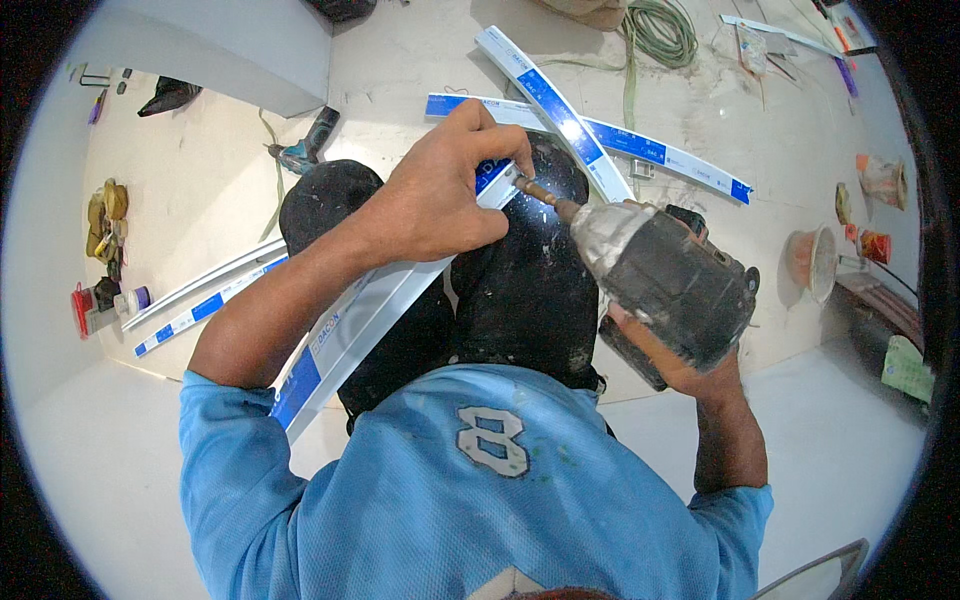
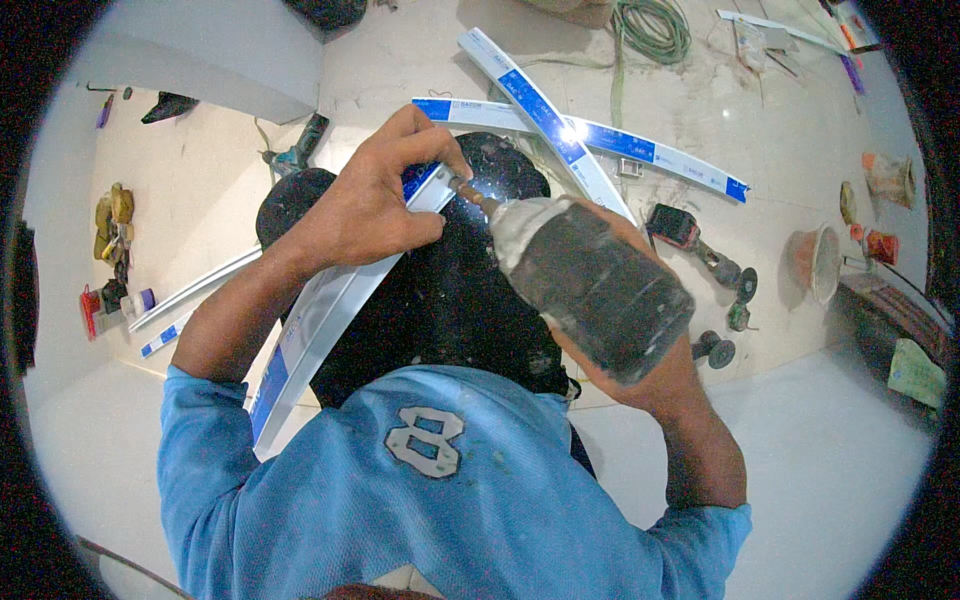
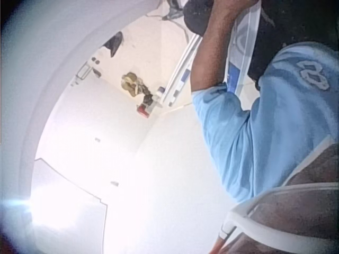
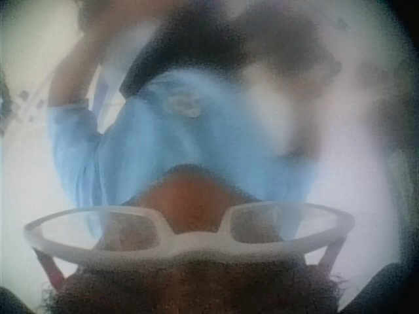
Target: The person sits on the floor and assembles aluminum extrusion profiles. They insert small metal brackets into the profile, use a nail gun to fasten them, and use a drill to create holes. The person handles multiple profile pieces and tools throughout the task.
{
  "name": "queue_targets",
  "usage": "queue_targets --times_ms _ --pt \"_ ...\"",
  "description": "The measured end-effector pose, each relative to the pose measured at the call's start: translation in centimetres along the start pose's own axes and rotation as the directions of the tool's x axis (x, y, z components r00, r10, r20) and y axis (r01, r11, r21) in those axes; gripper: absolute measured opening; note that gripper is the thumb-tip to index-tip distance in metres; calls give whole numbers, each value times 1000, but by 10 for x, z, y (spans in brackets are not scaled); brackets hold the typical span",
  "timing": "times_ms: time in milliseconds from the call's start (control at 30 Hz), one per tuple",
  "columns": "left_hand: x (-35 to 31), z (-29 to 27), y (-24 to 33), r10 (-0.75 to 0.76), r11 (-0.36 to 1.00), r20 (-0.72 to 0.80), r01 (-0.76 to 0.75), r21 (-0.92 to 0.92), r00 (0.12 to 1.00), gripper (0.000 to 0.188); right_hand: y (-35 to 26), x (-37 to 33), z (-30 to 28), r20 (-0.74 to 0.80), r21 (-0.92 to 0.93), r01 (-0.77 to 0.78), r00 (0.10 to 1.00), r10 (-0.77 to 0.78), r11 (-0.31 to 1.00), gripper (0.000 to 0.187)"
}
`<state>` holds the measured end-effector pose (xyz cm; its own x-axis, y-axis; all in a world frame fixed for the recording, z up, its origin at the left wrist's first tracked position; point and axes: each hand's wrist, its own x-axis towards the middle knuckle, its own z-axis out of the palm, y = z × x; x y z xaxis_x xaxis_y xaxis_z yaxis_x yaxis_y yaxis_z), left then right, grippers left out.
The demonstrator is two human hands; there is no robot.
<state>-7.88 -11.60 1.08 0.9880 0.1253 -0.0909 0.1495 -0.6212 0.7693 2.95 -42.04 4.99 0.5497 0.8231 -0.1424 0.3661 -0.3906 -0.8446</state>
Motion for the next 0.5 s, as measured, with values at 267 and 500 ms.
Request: queue_targets --times_ms 267,500 --pt "-1 -2 1 12 1000 -9 -12 10 1000 42 1 -19 -7 -3 -111 -89 996 89 990 45" --pt "1 -1 4 -5 1000 -9 5 17 1000 41 -9 -1 -16 26 -9 -200 979 200 980 64"
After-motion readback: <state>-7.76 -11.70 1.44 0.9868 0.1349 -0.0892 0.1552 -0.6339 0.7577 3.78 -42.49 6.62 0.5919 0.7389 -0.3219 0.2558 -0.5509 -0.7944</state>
